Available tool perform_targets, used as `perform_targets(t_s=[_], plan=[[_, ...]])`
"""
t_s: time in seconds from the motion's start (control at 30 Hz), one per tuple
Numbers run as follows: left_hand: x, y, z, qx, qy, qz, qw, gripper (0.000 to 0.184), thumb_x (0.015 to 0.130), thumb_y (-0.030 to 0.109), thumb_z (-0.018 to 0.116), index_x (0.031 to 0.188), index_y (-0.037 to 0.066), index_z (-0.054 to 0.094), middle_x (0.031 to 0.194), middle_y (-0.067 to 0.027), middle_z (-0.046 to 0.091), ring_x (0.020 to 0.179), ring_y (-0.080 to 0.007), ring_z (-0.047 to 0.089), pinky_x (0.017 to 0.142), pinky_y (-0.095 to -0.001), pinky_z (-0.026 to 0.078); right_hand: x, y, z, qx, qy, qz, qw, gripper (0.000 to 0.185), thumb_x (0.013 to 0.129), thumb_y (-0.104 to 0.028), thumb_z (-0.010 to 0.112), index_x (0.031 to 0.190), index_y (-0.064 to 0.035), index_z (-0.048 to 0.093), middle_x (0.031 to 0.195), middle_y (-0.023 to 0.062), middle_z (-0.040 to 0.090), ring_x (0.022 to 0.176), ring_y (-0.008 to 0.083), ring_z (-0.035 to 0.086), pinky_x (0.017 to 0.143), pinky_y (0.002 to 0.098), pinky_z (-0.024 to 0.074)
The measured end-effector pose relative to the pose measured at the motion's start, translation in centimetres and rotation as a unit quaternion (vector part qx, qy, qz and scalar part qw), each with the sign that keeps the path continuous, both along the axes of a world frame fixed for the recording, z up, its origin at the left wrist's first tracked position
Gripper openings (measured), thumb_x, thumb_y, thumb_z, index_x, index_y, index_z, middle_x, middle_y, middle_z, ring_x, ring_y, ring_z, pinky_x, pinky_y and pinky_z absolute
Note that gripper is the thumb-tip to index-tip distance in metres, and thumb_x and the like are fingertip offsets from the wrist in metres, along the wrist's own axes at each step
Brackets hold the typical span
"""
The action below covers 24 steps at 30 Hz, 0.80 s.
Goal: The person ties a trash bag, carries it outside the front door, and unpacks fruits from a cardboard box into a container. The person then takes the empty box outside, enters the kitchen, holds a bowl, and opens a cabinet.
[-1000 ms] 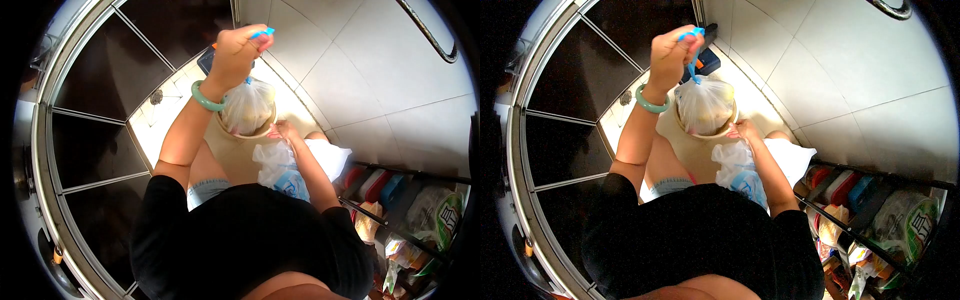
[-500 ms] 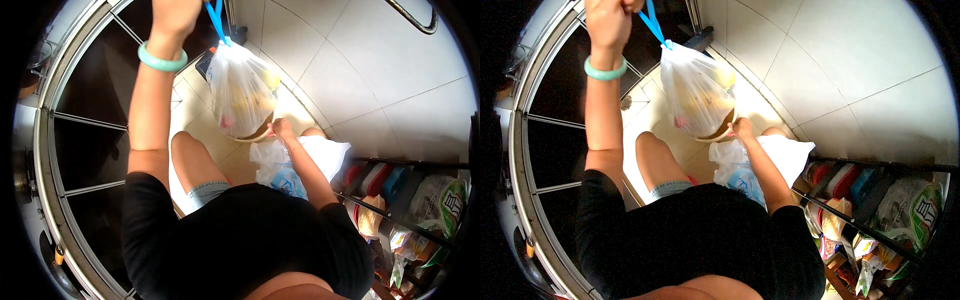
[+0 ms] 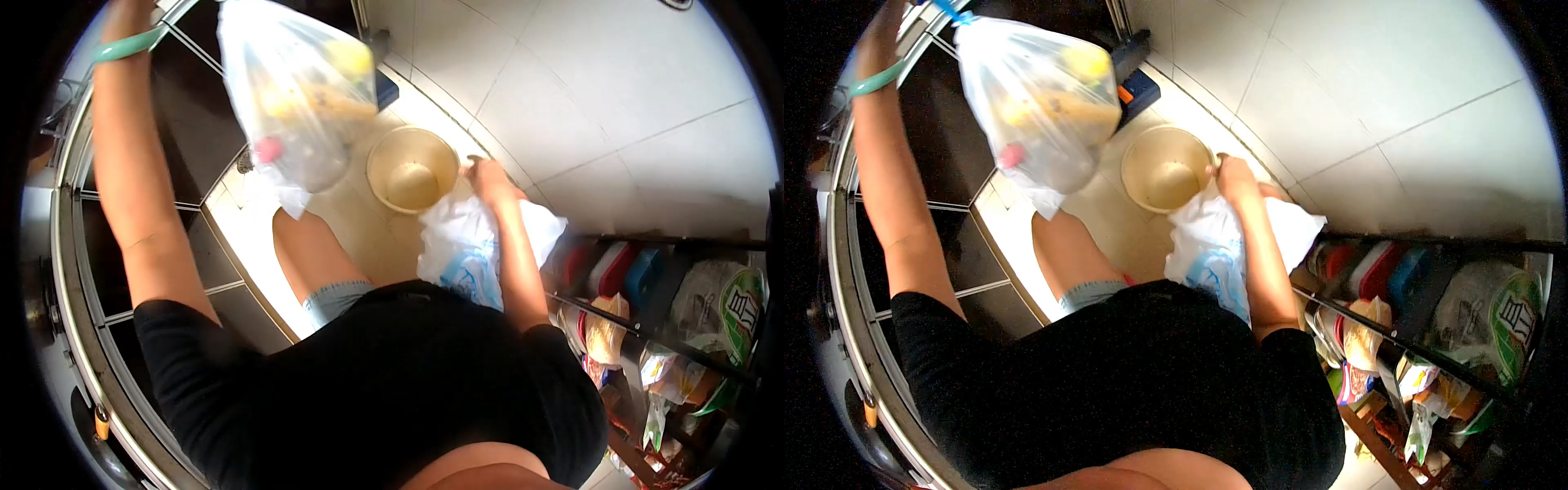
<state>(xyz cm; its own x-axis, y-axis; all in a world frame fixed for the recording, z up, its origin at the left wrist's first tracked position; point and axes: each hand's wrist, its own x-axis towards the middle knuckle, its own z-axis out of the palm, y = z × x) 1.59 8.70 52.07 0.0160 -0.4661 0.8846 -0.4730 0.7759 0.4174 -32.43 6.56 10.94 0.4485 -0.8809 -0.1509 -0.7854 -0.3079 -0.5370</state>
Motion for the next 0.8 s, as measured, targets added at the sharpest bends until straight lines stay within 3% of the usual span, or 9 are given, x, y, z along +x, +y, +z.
perform_targets(t_s=[0.1, 0.2, 0.3, 0.43, 0.5, 0.53, 0.57, 0.67, 0.8], plan=[[2.4, 0.7, 0.3, 0.007, 0.036, 0.039, 0.999, 0.017, 0.083, 0.003, 0.042, 0.072, 0.002, 0.055, 0.054, -0.0114, 0.050, 0.034, -0.0155, 0.035, 0.029, -0.0286, 0.032, -2.7, 0.9, 6.9, -0.017, -0.045, -0.025, 0.999, 0.044, 0.079, -0.033, 0.060, 0.104, 0.0029, 0.057, 0.082, 0.0250, 0.060, 0.084, 0.0391, 0.058, 0.073, 0.0419, 0.0451], [3.9, 2.3, -0.6, -0.018, 0.014, 0.112, 0.993, 0.020, 0.082, 0.002, 0.040, 0.069, 0.002, 0.054, 0.054, -0.0044, 0.047, 0.039, -0.0083, 0.035, 0.036, -0.0211, 0.026, -4.1, 2.5, 9.2, 0.037, 0.091, -0.084, 0.992, 0.053, 0.073, -0.036, 0.067, 0.106, 0.0041, 0.056, 0.096, 0.0242, 0.059, 0.093, 0.0360, 0.057, 0.079, 0.0392, 0.0446], [8.1, 3.5, -1.0, -0.010, -0.089, 0.213, 0.973, 0.019, 0.083, 0.005, 0.040, 0.074, 0.000, 0.057, 0.060, -0.0047, 0.049, 0.048, -0.0096, 0.040, 0.042, -0.0213, 0.028, -5.7, 4.5, 8.8, 0.071, 0.092, -0.112, 0.987, 0.073, 0.061, -0.037, 0.076, 0.116, 0.0024, 0.049, 0.103, 0.0255, 0.057, 0.101, 0.0355, 0.054, 0.086, 0.0391, 0.0420], [13.3, 4.6, -2.9, -0.046, 0.021, 0.265, 0.963, 0.015, 0.079, 0.009, 0.046, 0.074, 0.001, 0.057, 0.061, -0.0027, 0.048, 0.051, -0.0117, 0.041, 0.044, -0.0231, 0.029, -7.2, 6.7, 8.9, 0.052, 0.216, -0.132, 0.966, 0.111, 0.042, -0.031, 0.086, 0.132, -0.0058, 0.027, 0.103, 0.0236, 0.057, 0.101, 0.0298, 0.056, 0.087, 0.0368, 0.0444], [16.6, 5.6, -3.3, -0.050, -0.046, 0.269, 0.961, 0.015, 0.079, 0.010, 0.045, 0.068, 0.004, 0.052, 0.057, 0.0000, 0.042, 0.049, -0.0100, 0.037, 0.044, -0.0224, 0.026, -7.6, 7.0, 9.8, 0.213, 0.191, -0.124, 0.950, 0.097, 0.040, -0.022, 0.085, 0.123, -0.0003, 0.039, 0.101, 0.0245, 0.058, 0.102, 0.0364, 0.053, 0.089, 0.0368, 0.0413], [16.2, 6.6, -3.6, -0.047, -0.042, 0.267, 0.961, 0.015, 0.079, 0.010, 0.045, 0.068, 0.004, 0.052, 0.057, 0.0000, 0.042, 0.049, -0.0100, 0.037, 0.044, -0.0224, 0.026, -9.1, 7.3, 8.0, 0.179, 0.197, -0.061, 0.962, 0.065, 0.051, -0.017, 0.081, 0.107, 0.0016, 0.053, 0.091, 0.0237, 0.060, 0.090, 0.0356, 0.059, 0.078, 0.0372, 0.0458], [15.4, 7.8, -4.2, -0.008, -0.011, 0.258, 0.966, 0.015, 0.079, 0.010, 0.045, 0.065, 0.005, 0.049, 0.055, 0.0013, 0.039, 0.048, -0.0093, 0.034, 0.043, -0.0220, 0.025, -9.2, 7.1, 8.2, 0.179, 0.201, -0.062, 0.961, 0.065, 0.051, -0.017, 0.081, 0.107, 0.0016, 0.053, 0.091, 0.0237, 0.060, 0.090, 0.0356, 0.059, 0.078, 0.0372, 0.0458], [15.9, 8.9, -5.6, -0.006, 0.041, 0.273, 0.961, 0.019, 0.079, 0.010, 0.046, 0.061, 0.008, 0.044, 0.053, 0.0029, 0.034, 0.046, -0.0083, 0.031, 0.043, -0.0216, 0.023, -8.2, 6.2, 9.5, 0.009, 0.054, 0.003, 0.998, 0.023, 0.072, -0.016, 0.066, 0.087, 0.0008, 0.060, 0.069, 0.0225, 0.058, 0.065, 0.0354, 0.060, 0.061, 0.0383, 0.0472], [20.4, 10.4, -6.6, -0.033, 0.014, 0.304, 0.952, 0.022, 0.080, 0.010, 0.044, 0.059, 0.008, 0.042, 0.053, 0.0031, 0.033, 0.047, -0.0075, 0.029, 0.044, -0.0210, 0.022, -3.6, 4.0, 7.9, -0.031, -0.208, -0.020, 0.977, 0.020, 0.074, -0.012, 0.064, 0.089, 0.0003, 0.059, 0.072, 0.0199, 0.058, 0.066, 0.0314, 0.058, 0.061, 0.0353, 0.0444]])
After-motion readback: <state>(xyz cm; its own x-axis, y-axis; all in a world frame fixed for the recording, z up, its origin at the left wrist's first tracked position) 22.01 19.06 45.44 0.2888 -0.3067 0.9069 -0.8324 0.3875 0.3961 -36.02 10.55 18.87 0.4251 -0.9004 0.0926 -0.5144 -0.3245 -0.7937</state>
